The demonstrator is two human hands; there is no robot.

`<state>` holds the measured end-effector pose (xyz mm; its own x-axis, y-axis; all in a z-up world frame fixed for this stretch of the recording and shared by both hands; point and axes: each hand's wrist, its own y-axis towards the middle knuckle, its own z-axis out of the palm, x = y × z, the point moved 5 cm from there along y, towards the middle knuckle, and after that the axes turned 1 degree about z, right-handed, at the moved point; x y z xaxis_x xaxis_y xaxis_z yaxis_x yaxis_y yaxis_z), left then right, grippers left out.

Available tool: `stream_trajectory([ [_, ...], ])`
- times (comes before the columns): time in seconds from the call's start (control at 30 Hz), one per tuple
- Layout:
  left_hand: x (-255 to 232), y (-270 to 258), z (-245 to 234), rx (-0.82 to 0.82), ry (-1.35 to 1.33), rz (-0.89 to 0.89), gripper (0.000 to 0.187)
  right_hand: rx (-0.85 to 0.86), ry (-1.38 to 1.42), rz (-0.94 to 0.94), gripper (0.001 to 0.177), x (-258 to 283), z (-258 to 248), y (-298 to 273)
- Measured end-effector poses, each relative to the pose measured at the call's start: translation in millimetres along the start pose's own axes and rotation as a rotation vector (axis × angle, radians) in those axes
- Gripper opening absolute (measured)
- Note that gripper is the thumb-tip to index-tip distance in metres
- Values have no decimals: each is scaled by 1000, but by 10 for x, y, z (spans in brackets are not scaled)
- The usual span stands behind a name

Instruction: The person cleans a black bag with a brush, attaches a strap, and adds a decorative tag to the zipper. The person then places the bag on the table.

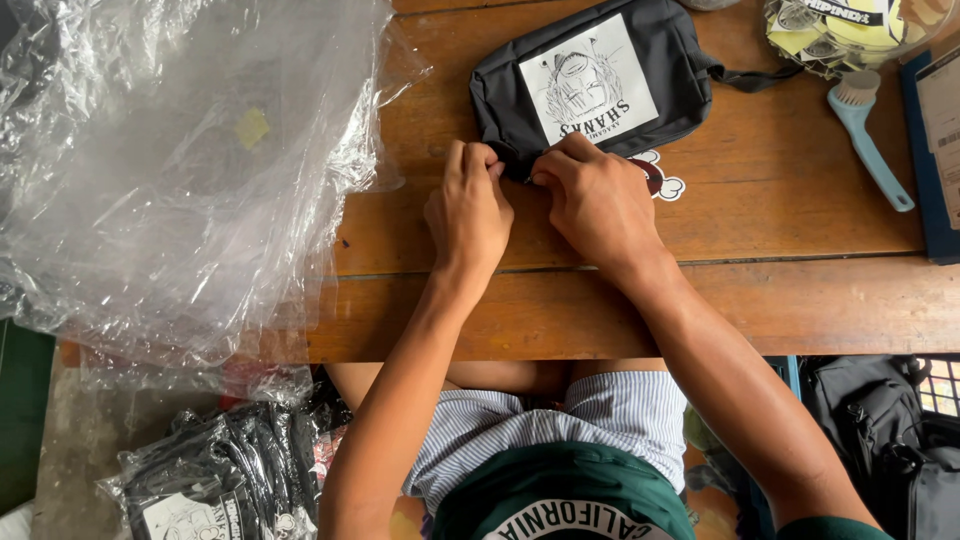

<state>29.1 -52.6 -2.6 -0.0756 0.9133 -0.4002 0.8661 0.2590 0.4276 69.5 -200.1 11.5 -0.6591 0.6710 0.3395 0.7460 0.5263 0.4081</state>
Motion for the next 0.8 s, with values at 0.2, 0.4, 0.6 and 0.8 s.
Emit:
stream_trajectory([
  [0.2,-111,7,-60,7,-32,125,7,20,5,33,16,-69,81,-4],
  [0.4,-142,50,24,-56,220,285,12,29,-9,24,13,-96,128,-18],
  [0.6,-14,65,-24,-59,5,286,9,14,-50,40,13,-40,58,-11],
  [0.8,228,120,-45,-106,-420,151,17,-112,-20,48,6,153,-249,72],
])
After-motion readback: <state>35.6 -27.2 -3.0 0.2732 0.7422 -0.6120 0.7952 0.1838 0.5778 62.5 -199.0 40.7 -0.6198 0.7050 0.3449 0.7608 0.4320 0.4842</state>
